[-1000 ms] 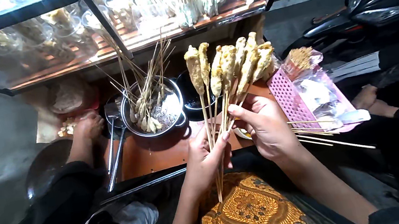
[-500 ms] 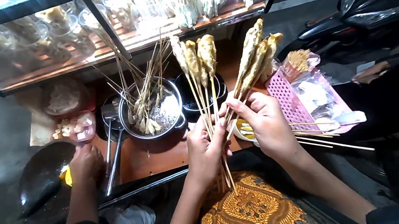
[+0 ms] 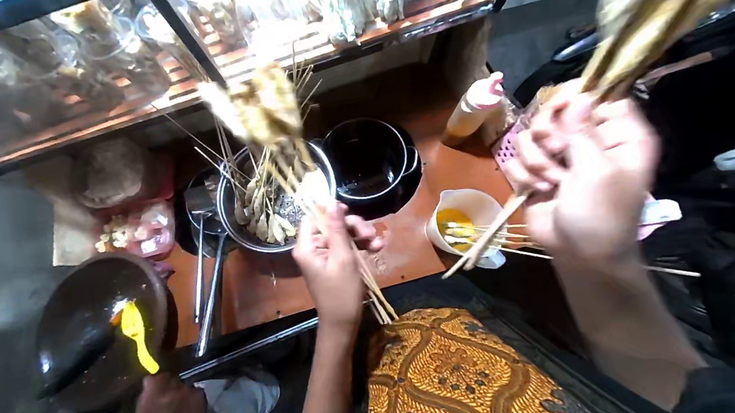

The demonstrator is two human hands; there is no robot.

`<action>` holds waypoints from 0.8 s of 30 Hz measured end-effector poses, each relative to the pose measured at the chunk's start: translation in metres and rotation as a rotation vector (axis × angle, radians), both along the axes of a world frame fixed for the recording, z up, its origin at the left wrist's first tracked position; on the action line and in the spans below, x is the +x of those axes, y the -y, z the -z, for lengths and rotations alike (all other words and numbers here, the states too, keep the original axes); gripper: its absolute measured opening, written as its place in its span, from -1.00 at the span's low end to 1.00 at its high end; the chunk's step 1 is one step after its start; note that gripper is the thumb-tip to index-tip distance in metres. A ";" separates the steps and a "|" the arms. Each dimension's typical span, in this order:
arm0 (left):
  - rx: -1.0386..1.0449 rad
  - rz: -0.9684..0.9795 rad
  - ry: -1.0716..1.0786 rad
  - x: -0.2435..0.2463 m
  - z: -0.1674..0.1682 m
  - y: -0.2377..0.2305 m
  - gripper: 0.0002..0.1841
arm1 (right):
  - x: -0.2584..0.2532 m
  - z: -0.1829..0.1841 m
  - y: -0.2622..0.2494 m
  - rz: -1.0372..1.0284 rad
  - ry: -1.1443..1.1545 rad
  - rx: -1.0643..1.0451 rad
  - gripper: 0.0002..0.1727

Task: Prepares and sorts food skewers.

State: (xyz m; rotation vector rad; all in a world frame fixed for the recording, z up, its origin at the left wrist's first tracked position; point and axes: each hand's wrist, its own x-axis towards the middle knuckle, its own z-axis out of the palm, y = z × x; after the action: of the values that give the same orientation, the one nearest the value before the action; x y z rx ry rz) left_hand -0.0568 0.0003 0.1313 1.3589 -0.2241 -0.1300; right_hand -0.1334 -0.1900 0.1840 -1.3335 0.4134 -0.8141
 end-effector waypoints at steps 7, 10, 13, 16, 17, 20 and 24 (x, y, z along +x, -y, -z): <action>0.669 -0.148 0.150 0.056 0.042 -0.079 -0.74 | -0.059 -0.016 0.056 -0.094 -1.002 -1.146 -0.74; 1.121 -0.073 0.211 0.062 0.053 -0.095 -0.63 | -0.067 0.011 0.047 -0.242 -1.288 -1.399 -0.87; 1.367 0.067 0.183 0.068 0.065 -0.097 -0.63 | -0.067 0.028 0.038 -0.328 -1.455 -1.435 -0.85; 1.513 0.222 0.125 0.077 0.072 -0.090 -0.64 | -0.058 0.052 0.037 -0.406 -1.564 -1.428 -0.80; 1.534 0.258 0.112 0.080 0.073 -0.088 -0.64 | -0.055 0.061 0.038 -0.442 -1.584 -1.409 -0.76; 1.549 0.315 0.095 0.087 0.080 -0.083 -0.66 | -0.047 0.083 0.041 -0.553 -1.629 -1.311 -0.63; 1.558 0.350 0.112 0.097 0.089 -0.083 -0.69 | -0.044 0.102 0.039 -0.602 -1.616 -1.279 -0.62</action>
State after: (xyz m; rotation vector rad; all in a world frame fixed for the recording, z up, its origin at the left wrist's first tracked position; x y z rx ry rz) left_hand 0.0399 0.0829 0.0425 2.8678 -0.4988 -0.6069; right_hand -0.1776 -0.2289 0.0819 -2.9591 0.6589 0.9330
